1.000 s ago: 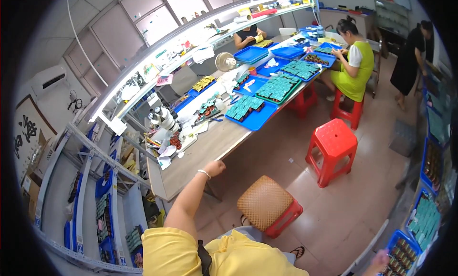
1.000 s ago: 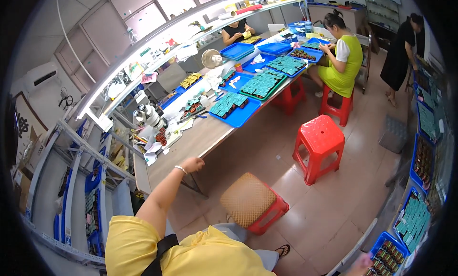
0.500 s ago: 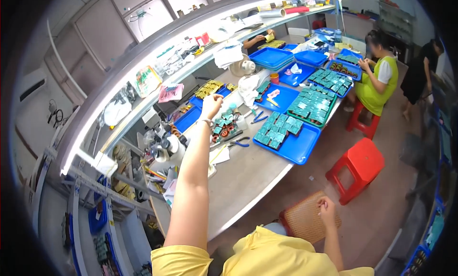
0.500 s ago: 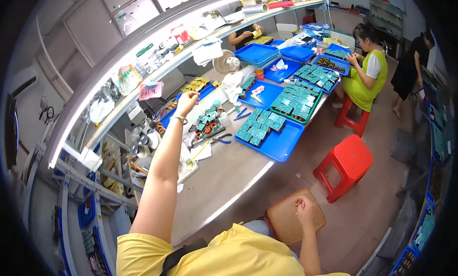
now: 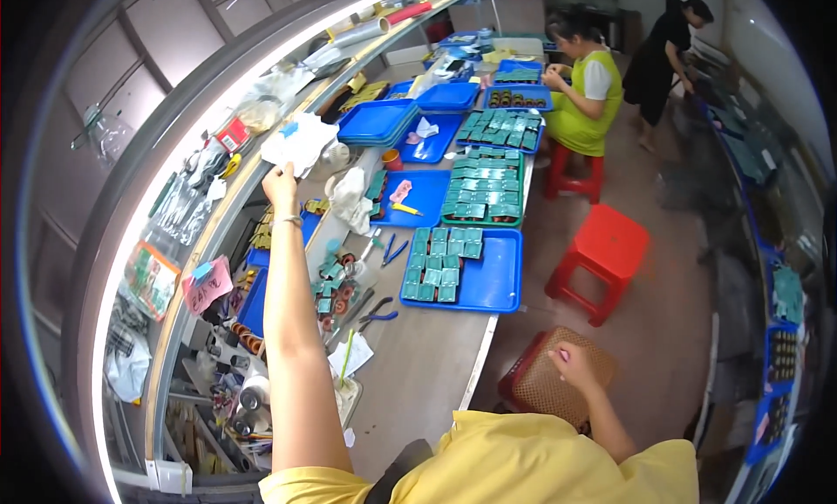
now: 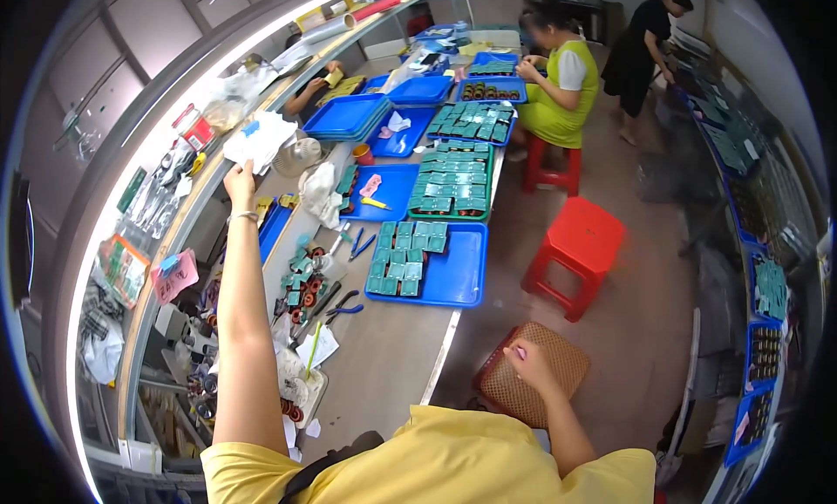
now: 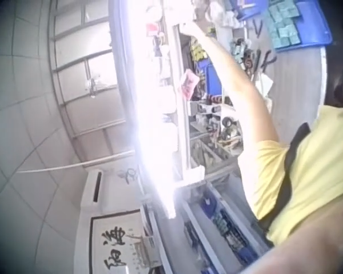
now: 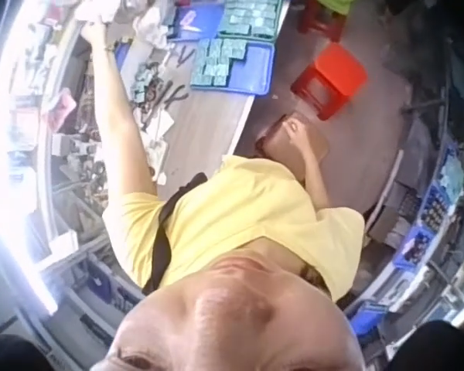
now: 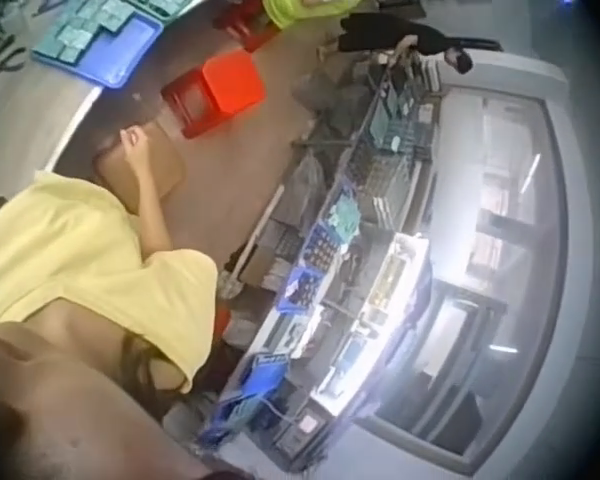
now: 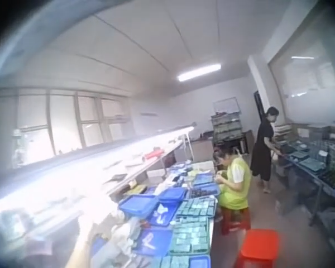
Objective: Organizing and assembling electronic components onto circuit boards and placing them into sorting trays.
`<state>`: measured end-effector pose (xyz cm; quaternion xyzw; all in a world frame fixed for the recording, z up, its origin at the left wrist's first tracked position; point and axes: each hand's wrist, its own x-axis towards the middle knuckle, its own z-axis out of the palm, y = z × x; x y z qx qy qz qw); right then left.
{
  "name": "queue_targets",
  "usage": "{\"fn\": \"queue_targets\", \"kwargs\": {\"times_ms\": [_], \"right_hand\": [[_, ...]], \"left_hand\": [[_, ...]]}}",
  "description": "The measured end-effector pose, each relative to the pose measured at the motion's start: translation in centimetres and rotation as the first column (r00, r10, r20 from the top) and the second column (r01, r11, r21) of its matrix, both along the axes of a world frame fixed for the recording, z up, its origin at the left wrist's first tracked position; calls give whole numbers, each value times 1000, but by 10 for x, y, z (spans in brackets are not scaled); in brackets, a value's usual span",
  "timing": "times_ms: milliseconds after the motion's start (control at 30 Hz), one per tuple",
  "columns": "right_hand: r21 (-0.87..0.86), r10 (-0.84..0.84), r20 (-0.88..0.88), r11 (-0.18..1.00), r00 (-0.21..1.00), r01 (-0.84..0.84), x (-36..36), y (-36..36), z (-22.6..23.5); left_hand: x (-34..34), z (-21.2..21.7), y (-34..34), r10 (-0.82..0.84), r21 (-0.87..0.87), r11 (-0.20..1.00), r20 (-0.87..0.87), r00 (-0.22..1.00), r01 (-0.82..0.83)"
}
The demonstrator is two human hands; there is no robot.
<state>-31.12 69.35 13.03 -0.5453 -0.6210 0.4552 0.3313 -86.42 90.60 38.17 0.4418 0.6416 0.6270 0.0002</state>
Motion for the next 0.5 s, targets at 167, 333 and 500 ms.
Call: {"fn": "queue_targets", "kwargs": {"times_ms": [167, 333, 500], "right_hand": [[-185, 54, -265, 977, 963, -105, -31, 29, 43], [-134, 26, -833, 960, 553, -247, -78, 70, 118], [-194, 3, -904, 889, 428, -415, -96, 67, 150]], "left_hand": [[159, 3, -49, -20, 221, 944, -705, 709, 247], [237, -23, -135, -156, -26, 883, -958, 239, 469], [245, -30, -165, -101, 25, 869, -969, 227, 494]]}}
